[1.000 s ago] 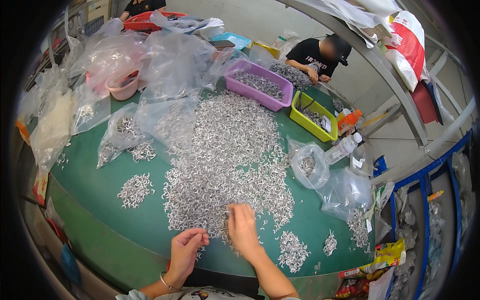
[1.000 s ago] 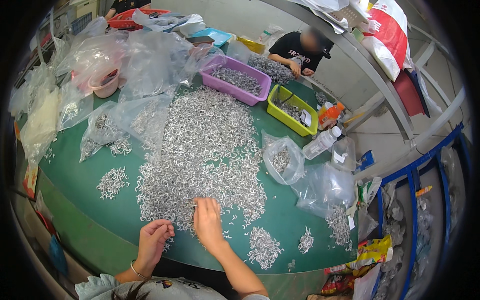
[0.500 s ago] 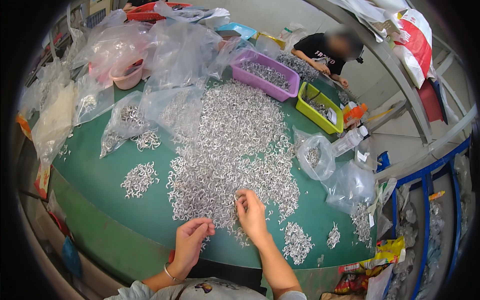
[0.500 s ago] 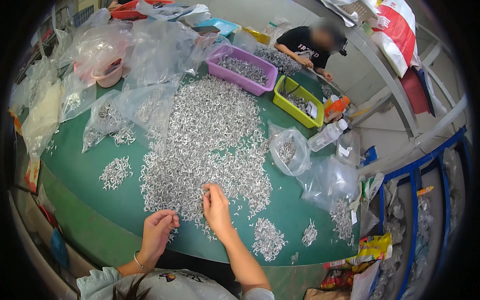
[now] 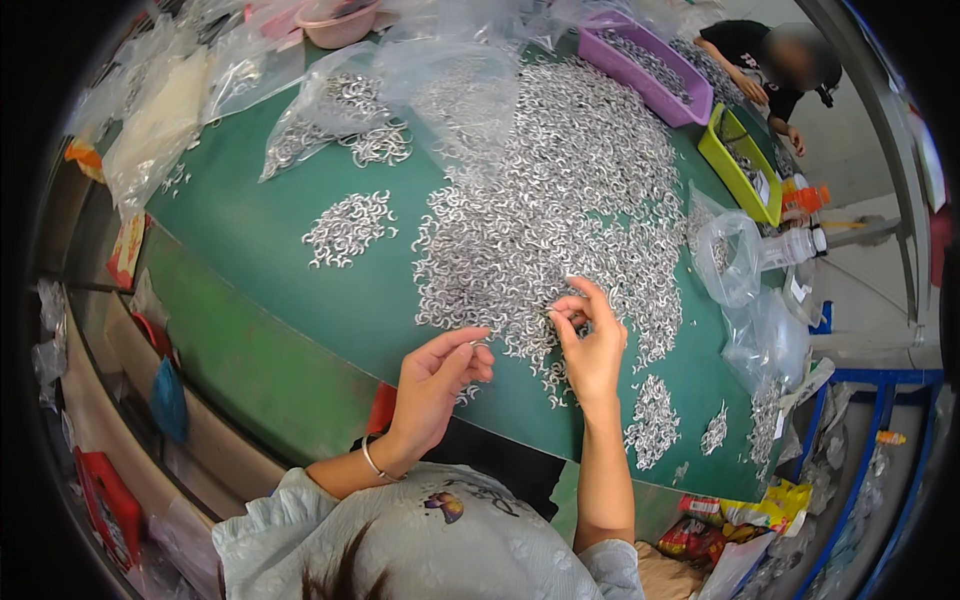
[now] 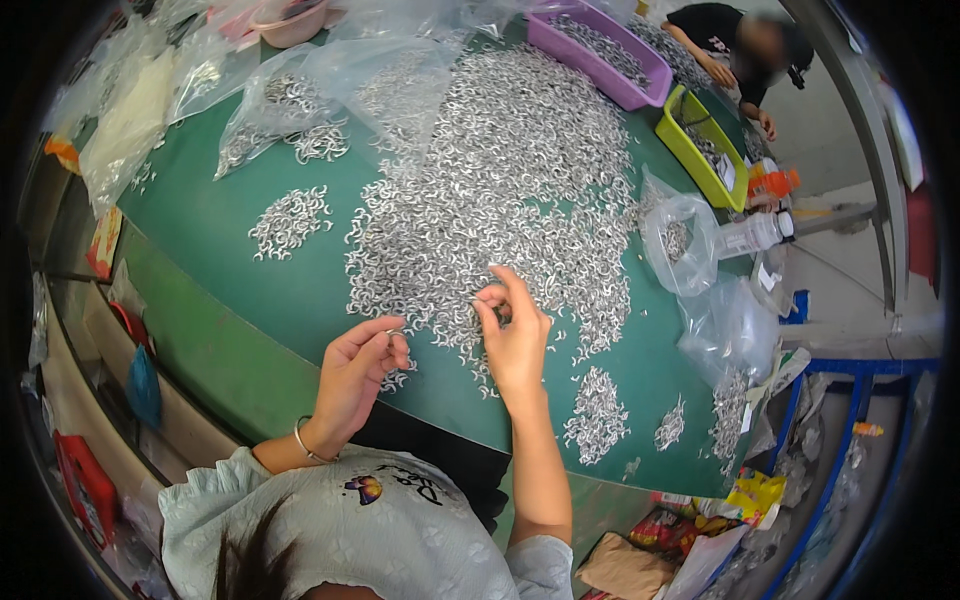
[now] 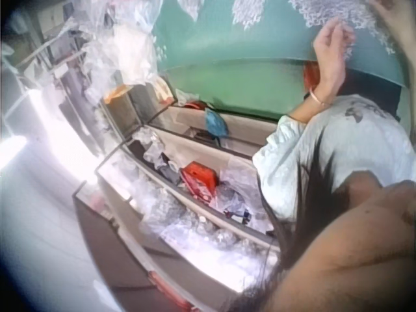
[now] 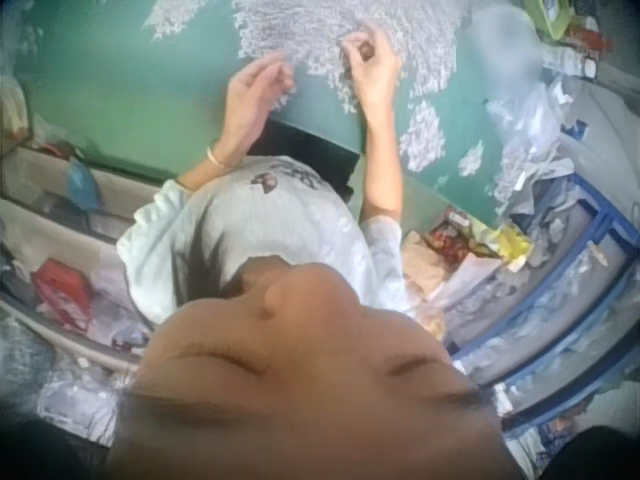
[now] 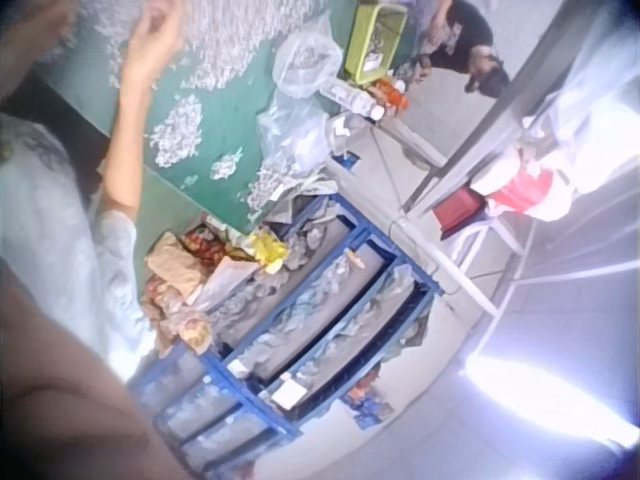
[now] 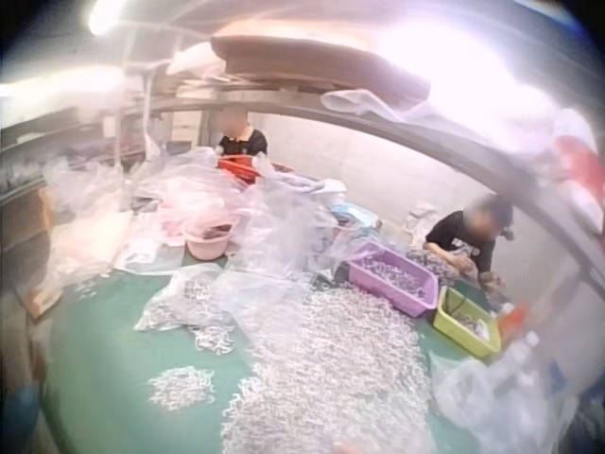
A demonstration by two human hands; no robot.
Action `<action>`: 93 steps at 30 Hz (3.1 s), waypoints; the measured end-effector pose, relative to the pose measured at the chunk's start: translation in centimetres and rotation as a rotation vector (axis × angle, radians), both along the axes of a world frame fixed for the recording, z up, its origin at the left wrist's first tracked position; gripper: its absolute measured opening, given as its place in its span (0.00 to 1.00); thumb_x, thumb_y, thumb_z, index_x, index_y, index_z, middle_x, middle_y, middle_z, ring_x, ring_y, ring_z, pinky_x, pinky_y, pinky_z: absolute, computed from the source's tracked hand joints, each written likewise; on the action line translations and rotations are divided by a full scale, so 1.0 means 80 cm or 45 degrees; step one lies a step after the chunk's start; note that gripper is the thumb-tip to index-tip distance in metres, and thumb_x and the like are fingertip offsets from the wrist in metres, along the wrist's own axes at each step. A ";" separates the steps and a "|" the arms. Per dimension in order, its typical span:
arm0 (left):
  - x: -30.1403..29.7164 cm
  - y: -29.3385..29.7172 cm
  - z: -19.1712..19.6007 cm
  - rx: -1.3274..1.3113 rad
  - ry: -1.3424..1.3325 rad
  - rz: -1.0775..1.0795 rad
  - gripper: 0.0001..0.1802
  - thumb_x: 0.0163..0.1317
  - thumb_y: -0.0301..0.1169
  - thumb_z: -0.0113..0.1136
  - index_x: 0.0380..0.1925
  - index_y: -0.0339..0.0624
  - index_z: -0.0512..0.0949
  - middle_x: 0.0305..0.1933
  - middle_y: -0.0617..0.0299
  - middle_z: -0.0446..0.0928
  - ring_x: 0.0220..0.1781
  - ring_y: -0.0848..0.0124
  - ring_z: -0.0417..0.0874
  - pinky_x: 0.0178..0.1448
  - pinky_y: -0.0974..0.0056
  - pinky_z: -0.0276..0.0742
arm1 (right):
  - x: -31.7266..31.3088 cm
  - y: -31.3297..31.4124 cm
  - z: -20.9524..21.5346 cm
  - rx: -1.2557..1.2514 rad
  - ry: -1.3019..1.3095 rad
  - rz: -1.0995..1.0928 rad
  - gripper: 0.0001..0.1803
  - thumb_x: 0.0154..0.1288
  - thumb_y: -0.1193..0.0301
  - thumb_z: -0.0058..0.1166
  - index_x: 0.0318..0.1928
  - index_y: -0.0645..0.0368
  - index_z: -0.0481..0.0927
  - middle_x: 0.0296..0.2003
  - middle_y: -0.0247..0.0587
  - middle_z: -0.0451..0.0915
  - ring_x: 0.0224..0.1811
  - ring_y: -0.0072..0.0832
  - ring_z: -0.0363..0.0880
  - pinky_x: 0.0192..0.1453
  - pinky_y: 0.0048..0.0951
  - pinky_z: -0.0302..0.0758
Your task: The person sorts silver-colored metal links into piles by hand and سپس puts some of the links into a clear plastic bag on a green workbench.
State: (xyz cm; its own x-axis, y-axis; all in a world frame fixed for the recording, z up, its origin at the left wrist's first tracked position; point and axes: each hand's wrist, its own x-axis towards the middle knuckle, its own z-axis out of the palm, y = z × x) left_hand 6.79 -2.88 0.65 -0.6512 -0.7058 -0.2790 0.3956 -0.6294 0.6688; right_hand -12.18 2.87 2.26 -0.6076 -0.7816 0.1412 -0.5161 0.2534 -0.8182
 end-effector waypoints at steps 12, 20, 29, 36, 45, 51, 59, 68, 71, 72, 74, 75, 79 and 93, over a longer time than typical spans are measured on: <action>0.004 0.003 0.011 -0.043 -0.032 -0.029 0.14 0.71 0.24 0.48 0.53 0.30 0.76 0.39 0.57 0.79 0.40 0.71 0.80 0.50 0.66 0.77 | 0.000 -0.013 -0.004 0.216 0.906 0.390 0.21 0.53 0.83 0.51 0.51 0.63 0.76 0.32 0.43 0.77 0.40 0.39 0.74 0.46 0.36 0.70; 0.002 0.010 0.012 -0.038 0.011 -0.038 0.14 0.71 0.24 0.49 0.53 0.29 0.76 0.38 0.57 0.78 0.40 0.71 0.79 0.51 0.66 0.77 | -0.013 -0.013 -0.014 0.035 0.612 0.340 0.21 0.54 0.85 0.56 0.51 0.64 0.74 0.31 0.46 0.76 0.37 0.43 0.76 0.43 0.42 0.74; 0.004 0.020 0.004 -0.077 0.031 -0.057 0.15 0.72 0.26 0.50 0.53 0.31 0.77 0.41 0.59 0.80 0.42 0.73 0.81 0.51 0.68 0.77 | -0.009 -0.013 -0.017 0.053 0.914 0.401 0.21 0.52 0.85 0.58 0.49 0.61 0.75 0.30 0.45 0.76 0.36 0.43 0.76 0.42 0.41 0.74; 0.011 0.016 0.004 -0.084 -0.007 -0.008 0.15 0.71 0.25 0.49 0.53 0.29 0.76 0.39 0.57 0.80 0.40 0.72 0.80 0.49 0.66 0.78 | -0.023 0.008 -0.021 -0.040 0.306 0.055 0.20 0.50 0.84 0.56 0.47 0.63 0.77 0.29 0.43 0.77 0.35 0.38 0.78 0.41 0.36 0.75; -0.006 0.008 0.010 -0.128 -0.057 -0.112 0.15 0.71 0.25 0.50 0.54 0.28 0.74 0.41 0.56 0.80 0.40 0.72 0.81 0.50 0.67 0.79 | -0.059 0.120 0.006 -0.127 -0.014 -0.337 0.16 0.54 0.84 0.57 0.46 0.65 0.77 0.29 0.30 0.78 0.31 0.17 0.72 0.38 0.21 0.71; -0.007 -0.001 -0.003 -0.209 -0.129 -0.157 0.15 0.72 0.26 0.50 0.53 0.28 0.74 0.43 0.54 0.80 0.42 0.72 0.82 0.51 0.67 0.79 | -0.067 0.242 -0.003 0.063 -0.109 -0.547 0.14 0.59 0.85 0.55 0.47 0.65 0.76 0.31 0.28 0.76 0.33 0.13 0.73 0.38 0.16 0.68; -0.014 0.011 0.004 -0.263 -0.161 -0.260 0.15 0.72 0.27 0.50 0.54 0.29 0.75 0.45 0.53 0.81 0.44 0.71 0.82 0.53 0.66 0.79 | -0.085 0.295 -0.011 -0.153 -0.015 -0.752 0.16 0.56 0.84 0.55 0.47 0.67 0.77 0.29 0.29 0.76 0.32 0.15 0.72 0.37 0.19 0.70; -0.025 0.021 -0.003 -0.281 -0.182 -0.235 0.15 0.69 0.23 0.54 0.55 0.30 0.74 0.45 0.54 0.81 0.44 0.71 0.83 0.54 0.66 0.80 | -0.164 0.352 -0.011 0.293 0.586 -0.960 0.17 0.52 0.83 0.56 0.45 0.66 0.77 0.27 0.46 0.76 0.30 0.37 0.77 0.38 0.37 0.75; -0.026 0.024 0.003 -0.349 -0.236 -0.231 0.16 0.68 0.23 0.55 0.55 0.30 0.74 0.45 0.53 0.81 0.44 0.70 0.83 0.54 0.66 0.80 | -0.170 0.342 -0.021 0.389 0.732 -0.885 0.18 0.50 0.82 0.55 0.45 0.65 0.77 0.29 0.49 0.75 0.33 0.44 0.76 0.41 0.45 0.73; -0.028 0.022 0.008 -0.337 -0.223 -0.244 0.17 0.68 0.24 0.56 0.55 0.30 0.74 0.45 0.52 0.81 0.45 0.69 0.83 0.54 0.65 0.80 | -0.176 0.350 -0.028 0.460 0.807 -0.820 0.17 0.51 0.81 0.55 0.45 0.64 0.77 0.28 0.49 0.75 0.33 0.45 0.75 0.40 0.45 0.72; -0.031 0.018 0.014 -0.299 -0.225 -0.262 0.17 0.70 0.24 0.53 0.57 0.29 0.72 0.45 0.51 0.81 0.45 0.69 0.84 0.54 0.66 0.81 | -0.160 0.347 -0.024 0.358 0.719 -0.906 0.17 0.53 0.79 0.54 0.46 0.65 0.78 0.30 0.51 0.77 0.33 0.46 0.76 0.40 0.44 0.73; -0.030 0.015 0.015 -0.310 -0.178 -0.241 0.17 0.70 0.24 0.52 0.57 0.28 0.72 0.45 0.50 0.81 0.45 0.68 0.84 0.54 0.66 0.81 | -0.158 0.350 -0.024 0.357 0.695 -0.915 0.18 0.53 0.78 0.56 0.48 0.66 0.78 0.32 0.51 0.79 0.34 0.45 0.77 0.42 0.43 0.74; -0.006 -0.004 0.014 -0.357 -0.230 -0.144 0.16 0.70 0.25 0.53 0.56 0.29 0.74 0.44 0.53 0.82 0.44 0.70 0.84 0.53 0.66 0.81 | -0.157 0.346 -0.036 0.350 0.783 -0.856 0.18 0.53 0.82 0.57 0.47 0.62 0.79 0.34 0.45 0.80 0.36 0.41 0.78 0.45 0.41 0.74; 0.061 -0.106 0.007 -0.371 -0.439 0.168 0.14 0.70 0.26 0.54 0.51 0.29 0.78 0.41 0.60 0.82 0.41 0.76 0.81 0.50 0.70 0.80 | -0.179 0.348 -0.050 0.563 0.804 -0.811 0.17 0.58 0.80 0.56 0.50 0.59 0.78 0.31 0.36 0.74 0.38 0.35 0.74 0.52 0.39 0.66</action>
